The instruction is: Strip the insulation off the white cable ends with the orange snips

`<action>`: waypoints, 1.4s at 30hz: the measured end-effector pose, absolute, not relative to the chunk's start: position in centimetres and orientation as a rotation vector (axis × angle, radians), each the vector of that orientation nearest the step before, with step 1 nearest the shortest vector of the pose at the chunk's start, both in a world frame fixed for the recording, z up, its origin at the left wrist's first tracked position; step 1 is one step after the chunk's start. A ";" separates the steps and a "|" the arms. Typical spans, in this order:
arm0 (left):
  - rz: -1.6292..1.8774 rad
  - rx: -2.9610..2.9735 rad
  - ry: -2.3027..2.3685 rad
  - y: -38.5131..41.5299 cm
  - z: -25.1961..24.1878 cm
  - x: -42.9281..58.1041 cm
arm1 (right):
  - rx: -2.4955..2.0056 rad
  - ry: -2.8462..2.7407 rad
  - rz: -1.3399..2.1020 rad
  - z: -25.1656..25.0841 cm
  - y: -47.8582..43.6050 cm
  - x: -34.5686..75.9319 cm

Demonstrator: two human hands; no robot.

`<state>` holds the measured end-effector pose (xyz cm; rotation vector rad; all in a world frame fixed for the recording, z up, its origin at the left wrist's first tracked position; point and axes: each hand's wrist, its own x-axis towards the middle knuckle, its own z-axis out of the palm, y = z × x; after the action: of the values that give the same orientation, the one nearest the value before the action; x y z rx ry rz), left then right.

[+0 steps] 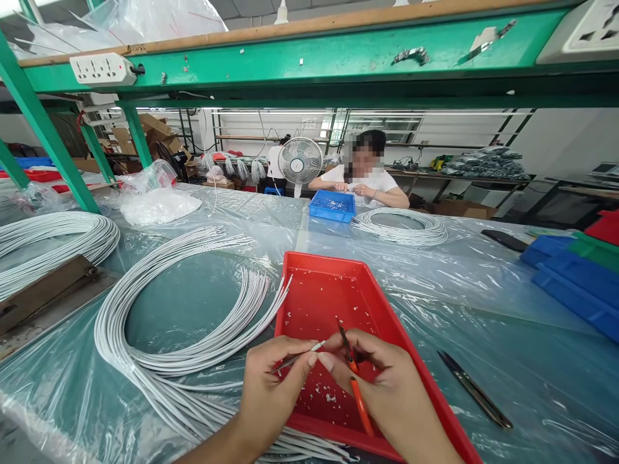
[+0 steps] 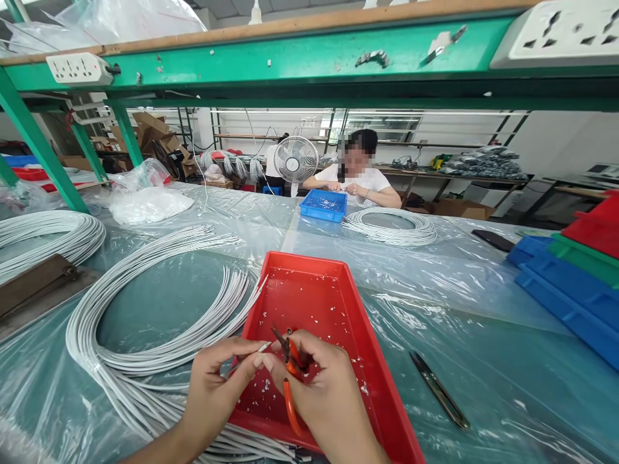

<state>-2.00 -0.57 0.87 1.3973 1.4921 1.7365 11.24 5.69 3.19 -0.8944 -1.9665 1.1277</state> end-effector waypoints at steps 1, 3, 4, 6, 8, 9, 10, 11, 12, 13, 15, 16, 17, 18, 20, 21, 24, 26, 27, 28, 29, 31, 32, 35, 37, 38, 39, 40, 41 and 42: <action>1.727 1.430 1.492 -0.5 0.7 -2.0 | -0.898 -1.919 1.148 3.1 5.6 11.1; 1.704 1.504 1.500 -0.4 0.5 -1.9 | -0.905 -1.823 1.219 2.9 5.4 10.8; 1.695 1.546 1.512 -0.4 0.3 -2.0 | -0.907 -1.780 1.261 2.8 5.3 10.7; 1.692 1.634 1.550 -0.3 0.1 -2.1 | -0.900 -1.724 1.323 2.7 5.3 10.6; 1.746 1.753 1.584 -0.4 -0.1 -2.1 | -0.910 -1.703 1.331 2.7 5.5 10.6; 1.795 1.833 1.584 -0.6 -0.2 -2.1 | -0.919 -1.683 1.322 2.6 5.7 10.6; 1.846 1.929 1.553 -0.8 -0.4 -2.1 | -0.929 -1.655 1.317 2.6 5.9 10.7; 1.877 2.024 1.498 -0.9 -0.5 -2.0 | -0.940 -1.617 1.316 2.6 6.1 10.7; 1.863 2.095 1.434 -1.1 -0.7 -1.8 | -0.948 -1.573 1.323 2.5 6.3 10.8; 1.793 2.115 1.381 -1.1 -0.8 -1.6 | -0.948 -1.532 1.343 2.5 6.5 10.8; 1.560 1.927 1.345 -1.1 -1.0 -1.0 | -0.942 -1.480 1.407 2.5 6.7 10.9; 1.460 1.736 1.349 -0.9 -1.0 -0.7 | -0.935 -1.476 1.425 2.5 6.7 10.9; 1.410 1.524 1.343 -0.7 -1.0 -0.5 | -0.928 -1.485 1.424 2.5 6.6 10.9; 1.405 1.328 1.321 -0.4 -0.9 -0.5 | -0.924 -1.505 1.409 2.6 6.5 10.8; 1.470 1.055 1.247 0.0 -0.7 -0.6 | -0.925 -1.545 1.368 2.7 6.3 10.7; 1.505 0.981 1.210 0.1 -0.5 -0.8 | -0.926 -1.554 1.374 2.7 6.1 10.7; 1.581 0.865 1.125 0.2 -0.3 -1.6 | -0.927 -1.529 1.543 2.4 5.7 10.3; 1.620 0.800 1.075 0.2 -0.2 -2.1 | -0.913 -1.492 1.680 1.9 5.4 10.0; 1.632 0.777 1.046 0.3 -0.1 -2.2 | -0.910 -1.483 1.733 1.6 5.3 9.8; 1.641 0.764 1.018 0.3 0.0 -2.3 | -0.905 -1.486 1.773 1.4 5.2 9.7; 1.649 0.759 0.992 0.4 0.2 -2.4 | -0.902 -1.498 1.795 1.1 5.1 9.5; 1.687 0.766 0.971 0.5 0.5 -2.6 | -0.907 -1.552 1.808 0.9 5.0 9.3; 1.715 0.776 0.979 0.5 0.6 -2.8 | -0.903 -1.584 1.810 0.9 4.9 9.3; 1.801 0.822 1.052 0.5 1.3 -3.4 | -0.825 -1.712 1.837 1.4 4.5 9.5; 1.844 0.874 1.116 0.4 1.7 -3.8 | -0.755 -1.787 1.883 2.0 4.0 9.7; 1.862 0.901 1.145 0.4 1.9 -3.9 | -0.749 -1.803 1.921 2.2 3.7 9.8; 1.876 0.922 1.174 0.3 2.0 -4.1 | -0.750 -1.826 1.948 2.5 3.5 9.9; 1.885 0.939 1.198 0.3 2.1 -4.2 | -0.762 -1.855 1.976 2.6 3.3 9.9; 1.892 0.948 1.222 0.2 2.2 -4.3 | -0.775 -1.882 2.003 2.6 3.1 10.0; 1.892 0.954 1.239 0.2 2.3 -4.3 | -0.780 -1.920 2.034 2.6 3.1 10.0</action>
<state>-4.32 0.19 2.26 0.9544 1.2391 1.8924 9.95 3.05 2.57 -0.7800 -1.9195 2.0337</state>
